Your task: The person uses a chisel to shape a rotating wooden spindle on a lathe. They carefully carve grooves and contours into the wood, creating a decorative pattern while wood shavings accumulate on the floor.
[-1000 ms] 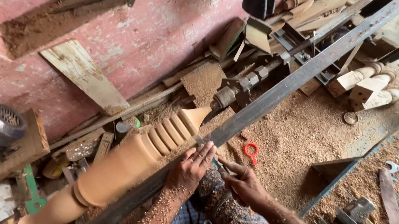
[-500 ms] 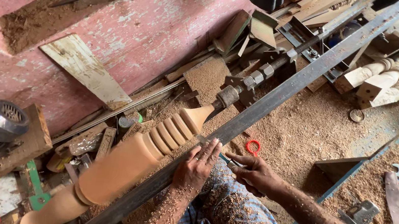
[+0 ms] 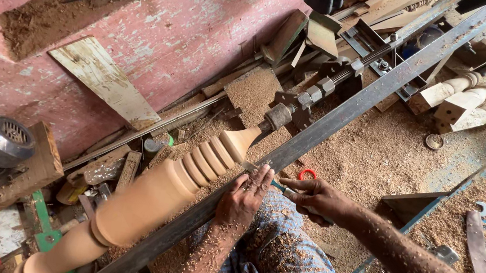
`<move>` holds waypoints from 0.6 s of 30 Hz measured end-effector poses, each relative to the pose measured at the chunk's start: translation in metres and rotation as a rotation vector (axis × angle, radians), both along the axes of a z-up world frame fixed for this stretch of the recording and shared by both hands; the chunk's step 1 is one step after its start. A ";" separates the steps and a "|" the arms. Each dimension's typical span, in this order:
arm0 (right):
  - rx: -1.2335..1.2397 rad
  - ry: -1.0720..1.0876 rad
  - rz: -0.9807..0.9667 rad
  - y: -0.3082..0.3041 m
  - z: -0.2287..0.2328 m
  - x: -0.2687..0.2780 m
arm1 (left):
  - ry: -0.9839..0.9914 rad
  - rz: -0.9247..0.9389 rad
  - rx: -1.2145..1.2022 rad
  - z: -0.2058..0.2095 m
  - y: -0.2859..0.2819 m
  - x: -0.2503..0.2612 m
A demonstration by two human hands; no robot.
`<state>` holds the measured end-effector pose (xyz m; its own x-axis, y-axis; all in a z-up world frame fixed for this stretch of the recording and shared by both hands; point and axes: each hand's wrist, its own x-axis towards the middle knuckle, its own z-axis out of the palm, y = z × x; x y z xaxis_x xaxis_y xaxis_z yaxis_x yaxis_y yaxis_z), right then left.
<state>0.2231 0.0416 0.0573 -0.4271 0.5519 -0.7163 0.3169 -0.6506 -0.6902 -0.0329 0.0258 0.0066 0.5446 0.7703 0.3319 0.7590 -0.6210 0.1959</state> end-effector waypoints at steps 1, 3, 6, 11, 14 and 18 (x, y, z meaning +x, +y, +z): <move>-0.002 -0.016 0.014 0.003 -0.004 0.003 | 0.012 0.013 -0.003 -0.003 0.001 0.002; 0.013 -0.041 0.055 0.010 -0.016 0.012 | -0.010 0.016 0.004 -0.010 0.004 0.007; 0.489 -0.204 0.223 0.006 -0.032 0.019 | -0.050 -0.007 0.042 -0.009 0.002 0.013; 0.789 -0.645 0.414 -0.065 -0.013 -0.013 | 0.027 0.004 0.092 -0.005 -0.034 0.006; 0.805 -0.240 0.165 -0.096 -0.006 -0.054 | 0.026 -0.024 0.018 0.007 -0.049 -0.021; 0.492 0.404 -0.540 -0.126 -0.018 -0.115 | 0.070 -0.077 0.018 0.024 -0.045 -0.039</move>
